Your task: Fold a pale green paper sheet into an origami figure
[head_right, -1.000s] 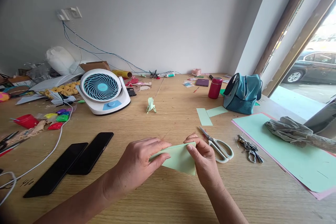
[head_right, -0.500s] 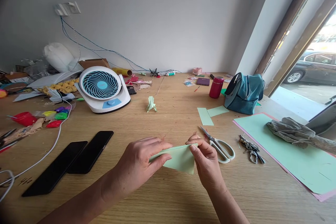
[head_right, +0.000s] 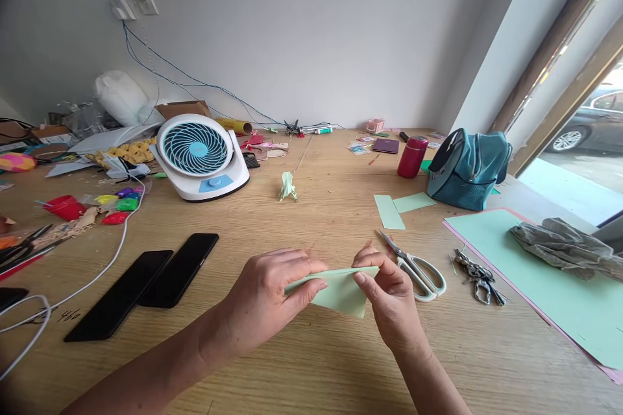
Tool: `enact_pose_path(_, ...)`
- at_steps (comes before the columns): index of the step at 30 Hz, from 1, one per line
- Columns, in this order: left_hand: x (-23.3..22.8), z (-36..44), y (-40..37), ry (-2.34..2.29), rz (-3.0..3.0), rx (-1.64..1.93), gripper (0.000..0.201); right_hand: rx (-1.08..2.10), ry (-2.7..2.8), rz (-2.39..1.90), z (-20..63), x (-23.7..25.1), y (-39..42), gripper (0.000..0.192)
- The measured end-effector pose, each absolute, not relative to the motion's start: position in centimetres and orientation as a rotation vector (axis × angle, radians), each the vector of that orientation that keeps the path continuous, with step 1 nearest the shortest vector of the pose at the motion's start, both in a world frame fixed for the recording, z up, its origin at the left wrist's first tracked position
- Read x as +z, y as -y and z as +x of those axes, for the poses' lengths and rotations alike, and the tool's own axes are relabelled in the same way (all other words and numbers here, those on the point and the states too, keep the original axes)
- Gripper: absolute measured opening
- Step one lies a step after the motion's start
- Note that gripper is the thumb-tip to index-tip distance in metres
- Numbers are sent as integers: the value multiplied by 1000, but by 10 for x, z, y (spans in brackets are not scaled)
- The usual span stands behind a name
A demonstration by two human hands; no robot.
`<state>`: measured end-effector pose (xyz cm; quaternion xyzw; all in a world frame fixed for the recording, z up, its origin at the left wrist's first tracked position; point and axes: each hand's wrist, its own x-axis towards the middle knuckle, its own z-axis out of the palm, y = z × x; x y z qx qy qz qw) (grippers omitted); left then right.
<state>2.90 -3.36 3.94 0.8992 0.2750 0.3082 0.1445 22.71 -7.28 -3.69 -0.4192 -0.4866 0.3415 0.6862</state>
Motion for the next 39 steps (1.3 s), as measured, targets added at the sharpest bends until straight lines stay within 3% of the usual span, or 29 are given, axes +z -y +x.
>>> enact_pose_path(13,40,31,38,-761,2538,793,14,947,1186,-847,231,-43,77,8)
enact_pose_path(22,54,27,34,-790,2245,816,15,960,964,-824,232,-44,75,15)
enact_pose_path(29,60,23,32,-820,1974,845,27,925,830,-794,234,-42,75,15)
enact_pose_path(39,61,22,26,-815,1748,931,24,834,888,-795,238,-39,78,14)
